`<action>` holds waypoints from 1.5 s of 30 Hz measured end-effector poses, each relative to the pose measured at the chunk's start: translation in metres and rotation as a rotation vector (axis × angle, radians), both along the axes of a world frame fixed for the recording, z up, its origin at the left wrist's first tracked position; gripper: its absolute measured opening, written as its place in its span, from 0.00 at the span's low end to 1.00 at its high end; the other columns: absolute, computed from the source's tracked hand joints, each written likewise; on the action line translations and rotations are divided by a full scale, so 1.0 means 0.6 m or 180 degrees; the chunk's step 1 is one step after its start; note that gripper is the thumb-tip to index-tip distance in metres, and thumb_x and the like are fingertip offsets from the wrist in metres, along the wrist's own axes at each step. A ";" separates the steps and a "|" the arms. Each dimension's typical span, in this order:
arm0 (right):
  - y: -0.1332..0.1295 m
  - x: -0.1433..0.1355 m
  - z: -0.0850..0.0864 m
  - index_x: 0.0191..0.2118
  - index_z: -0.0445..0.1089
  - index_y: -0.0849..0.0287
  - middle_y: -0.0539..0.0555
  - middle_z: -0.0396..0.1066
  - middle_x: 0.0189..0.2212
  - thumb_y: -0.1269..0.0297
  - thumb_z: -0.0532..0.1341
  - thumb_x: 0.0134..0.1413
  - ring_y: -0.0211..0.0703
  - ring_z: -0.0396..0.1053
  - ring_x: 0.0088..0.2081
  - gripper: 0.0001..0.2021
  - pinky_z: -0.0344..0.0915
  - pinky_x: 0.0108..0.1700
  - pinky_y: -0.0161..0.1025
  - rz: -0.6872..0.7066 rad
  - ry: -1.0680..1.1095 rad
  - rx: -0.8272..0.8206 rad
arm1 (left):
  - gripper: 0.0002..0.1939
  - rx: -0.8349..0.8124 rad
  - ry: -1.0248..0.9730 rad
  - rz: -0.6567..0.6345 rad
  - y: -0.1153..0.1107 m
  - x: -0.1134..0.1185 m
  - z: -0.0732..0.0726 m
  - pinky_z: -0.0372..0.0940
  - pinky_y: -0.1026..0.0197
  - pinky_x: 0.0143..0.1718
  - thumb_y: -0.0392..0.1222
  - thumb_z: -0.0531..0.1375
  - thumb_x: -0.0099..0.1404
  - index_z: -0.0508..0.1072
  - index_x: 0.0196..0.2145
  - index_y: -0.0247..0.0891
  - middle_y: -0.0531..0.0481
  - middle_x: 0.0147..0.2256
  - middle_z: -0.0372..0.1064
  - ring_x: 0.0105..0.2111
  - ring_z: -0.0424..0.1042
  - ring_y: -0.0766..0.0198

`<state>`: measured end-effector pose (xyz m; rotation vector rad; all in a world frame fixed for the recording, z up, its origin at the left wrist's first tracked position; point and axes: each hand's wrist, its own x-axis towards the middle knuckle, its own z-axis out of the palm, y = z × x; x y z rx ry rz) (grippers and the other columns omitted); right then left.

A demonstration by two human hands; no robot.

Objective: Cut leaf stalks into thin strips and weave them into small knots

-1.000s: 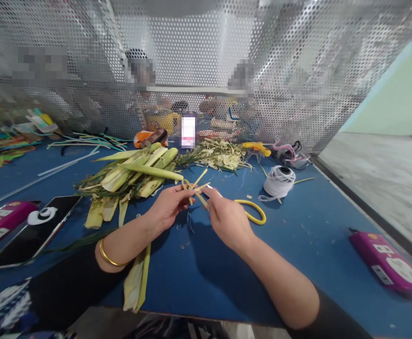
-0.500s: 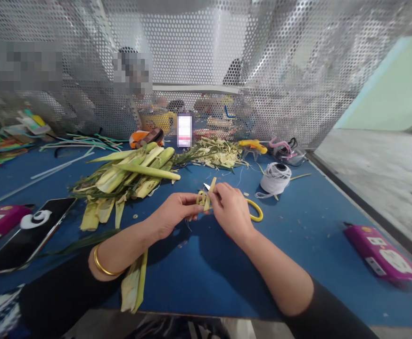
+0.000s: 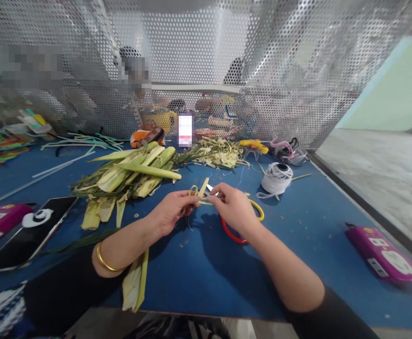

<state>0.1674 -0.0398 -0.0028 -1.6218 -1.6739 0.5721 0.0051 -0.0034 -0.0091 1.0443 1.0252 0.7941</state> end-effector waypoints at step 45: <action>0.002 -0.012 -0.009 0.23 0.69 0.60 0.45 0.60 0.13 0.55 0.64 0.41 0.32 0.56 0.17 0.12 0.54 0.21 0.33 -0.0149 0.1749 -0.0311 | 0.08 0.1969 0.1582 -0.1702 -0.013 -0.011 0.011 0.49 0.67 0.21 0.37 0.56 0.57 0.70 0.22 0.37 0.55 0.18 0.64 0.18 0.59 0.70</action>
